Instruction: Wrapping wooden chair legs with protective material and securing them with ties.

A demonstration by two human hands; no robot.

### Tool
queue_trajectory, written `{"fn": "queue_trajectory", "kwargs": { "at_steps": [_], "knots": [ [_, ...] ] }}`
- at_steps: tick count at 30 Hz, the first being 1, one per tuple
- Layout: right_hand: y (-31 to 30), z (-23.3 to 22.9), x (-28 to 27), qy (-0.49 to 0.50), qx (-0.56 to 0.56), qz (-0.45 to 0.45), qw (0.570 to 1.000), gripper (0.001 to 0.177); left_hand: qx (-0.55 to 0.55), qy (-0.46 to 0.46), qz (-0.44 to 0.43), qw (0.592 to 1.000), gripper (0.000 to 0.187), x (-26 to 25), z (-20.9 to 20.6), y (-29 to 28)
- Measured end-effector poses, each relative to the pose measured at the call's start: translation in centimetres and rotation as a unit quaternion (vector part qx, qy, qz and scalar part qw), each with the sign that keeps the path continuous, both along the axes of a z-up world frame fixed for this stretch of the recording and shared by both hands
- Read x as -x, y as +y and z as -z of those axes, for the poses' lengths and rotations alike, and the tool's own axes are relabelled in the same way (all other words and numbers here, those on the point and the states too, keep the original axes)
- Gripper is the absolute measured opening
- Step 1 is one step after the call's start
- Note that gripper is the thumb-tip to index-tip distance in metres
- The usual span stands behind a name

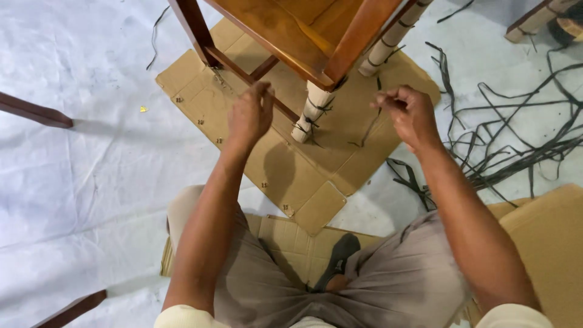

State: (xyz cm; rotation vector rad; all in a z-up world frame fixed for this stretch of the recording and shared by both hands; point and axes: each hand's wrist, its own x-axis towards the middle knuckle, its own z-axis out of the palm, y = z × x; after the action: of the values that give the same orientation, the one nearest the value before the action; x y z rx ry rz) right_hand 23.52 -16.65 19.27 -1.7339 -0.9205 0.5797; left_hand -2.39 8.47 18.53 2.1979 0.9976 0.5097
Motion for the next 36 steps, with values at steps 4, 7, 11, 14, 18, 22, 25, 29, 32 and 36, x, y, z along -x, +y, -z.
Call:
{"fn": "queue_trajectory", "kwargs": {
  "at_steps": [4,7,11,14,18,22,25,29,32,36],
  "knots": [
    [3.3,-2.7,3.1,0.113,-0.108,0.054,0.986,0.01,0.099,-0.145,-0.046,0.983,0.049,-1.3,-0.3,1.8],
    [5.2,-5.5,5.5,0.194,-0.19,0.079,0.959,0.015,0.112,-0.307,-0.028,0.945,0.064,-2.1,-1.4,1.7],
    [7.1,-8.1,8.1,0.165,-0.231,0.107,0.953,0.036,0.118,-0.426,-0.007,0.897,0.081,-3.8,-0.4,2.7],
    [7.9,-7.8,8.3,0.138,-0.215,0.128,0.958,0.043,0.198,-0.454,-0.005,0.869,0.083,-4.3,-1.5,2.6],
    [9.4,-7.5,7.7,0.158,-0.184,0.164,0.956,0.041,0.366,-0.515,-0.033,0.774,0.083,-4.5,-1.6,3.4],
    [9.3,-6.6,8.8,0.178,-0.177,0.188,0.949,0.037,0.355,-0.522,-0.011,0.775,0.085,-4.2,-4.1,4.1],
    [9.0,-5.0,8.6,0.131,-0.218,0.173,0.951,0.04,0.383,-0.5,-0.04,0.776,0.086,-4.2,-4.8,5.2],
    [8.3,-6.0,9.9,-0.061,-0.201,0.164,0.964,0.055,0.389,-0.515,-0.043,0.763,0.083,-4.9,-3.7,8.2],
    [7.7,-7.4,11.3,-0.133,-0.186,0.146,0.962,0.064,0.398,-0.529,-0.038,0.749,0.08,-4.9,-3.1,9.6],
    [8.0,-9.6,12.8,-0.311,-0.168,0.101,0.93,0.071,0.407,-0.542,-0.009,0.735,0.082,-4.8,-2.0,11.1]
  ]
}}
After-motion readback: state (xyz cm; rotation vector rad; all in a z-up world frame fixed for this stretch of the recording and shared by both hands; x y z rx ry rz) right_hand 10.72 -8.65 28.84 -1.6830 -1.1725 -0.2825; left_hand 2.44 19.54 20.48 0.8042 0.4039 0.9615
